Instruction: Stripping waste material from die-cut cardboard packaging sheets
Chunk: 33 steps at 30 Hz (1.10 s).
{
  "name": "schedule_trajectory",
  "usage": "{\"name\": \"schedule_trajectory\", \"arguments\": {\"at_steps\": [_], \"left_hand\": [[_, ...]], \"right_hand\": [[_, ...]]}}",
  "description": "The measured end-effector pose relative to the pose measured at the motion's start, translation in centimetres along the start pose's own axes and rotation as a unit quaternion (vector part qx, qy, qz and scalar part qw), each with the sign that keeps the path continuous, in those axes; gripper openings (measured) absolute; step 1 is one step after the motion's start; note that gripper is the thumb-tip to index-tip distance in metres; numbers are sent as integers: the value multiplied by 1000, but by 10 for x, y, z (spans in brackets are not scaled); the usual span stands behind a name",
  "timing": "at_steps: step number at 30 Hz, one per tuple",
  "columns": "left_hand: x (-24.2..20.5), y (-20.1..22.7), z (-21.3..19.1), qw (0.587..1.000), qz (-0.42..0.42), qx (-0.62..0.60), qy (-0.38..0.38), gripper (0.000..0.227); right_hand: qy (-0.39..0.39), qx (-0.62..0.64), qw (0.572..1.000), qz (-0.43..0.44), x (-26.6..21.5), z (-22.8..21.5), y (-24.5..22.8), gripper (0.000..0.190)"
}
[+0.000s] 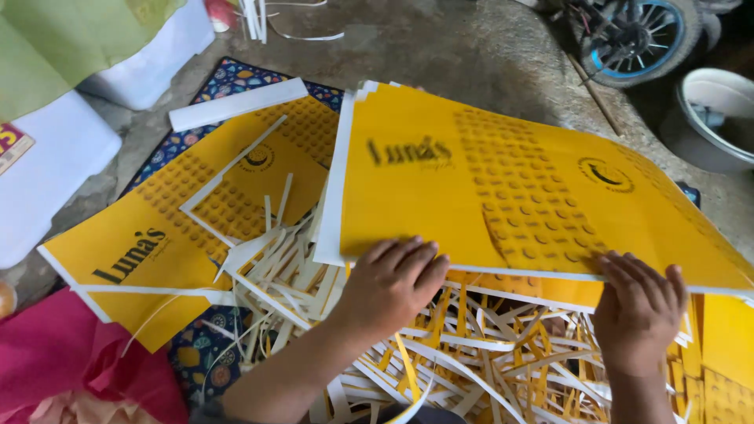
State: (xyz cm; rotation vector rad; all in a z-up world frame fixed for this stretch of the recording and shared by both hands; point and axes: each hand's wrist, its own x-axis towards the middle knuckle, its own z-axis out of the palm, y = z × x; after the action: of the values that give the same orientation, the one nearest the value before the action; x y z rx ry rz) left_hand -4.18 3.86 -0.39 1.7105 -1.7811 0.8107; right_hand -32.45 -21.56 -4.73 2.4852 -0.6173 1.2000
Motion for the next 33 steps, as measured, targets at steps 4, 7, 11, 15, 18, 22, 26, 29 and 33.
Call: {"name": "schedule_trajectory", "arguments": {"at_steps": [4,7,11,15,18,22,26,29,33], "left_hand": [[-20,25,25,981,-26,-121,-149,28],[-13,28,18,891,-40,-238,-384,65],[5,-6,24,900,-122,-216,-359,48],[-7,-80,92,947,-206,-80,-234,46],[0,-128,116,902,-343,0,-260,62],[-1,-190,177,884,-421,-5,-205,68],[20,-215,183,824,-492,-46,-278,61],[21,-215,185,849,-475,-44,-225,43],[20,-208,188,899,-431,-37,-70,16]], "right_hand": [[-45,-10,998,38,-53,22,24,29],[-127,-22,985,113,-99,40,49,26],[-203,-25,968,147,-134,48,83,45],[-110,10,989,99,-104,58,77,36],[-129,107,981,101,-64,76,45,30],[-134,155,977,55,-21,106,4,32],[-203,153,967,32,-18,142,-7,42],[-206,125,970,25,-19,144,-14,37],[-221,112,968,39,-14,139,-18,37]]}}
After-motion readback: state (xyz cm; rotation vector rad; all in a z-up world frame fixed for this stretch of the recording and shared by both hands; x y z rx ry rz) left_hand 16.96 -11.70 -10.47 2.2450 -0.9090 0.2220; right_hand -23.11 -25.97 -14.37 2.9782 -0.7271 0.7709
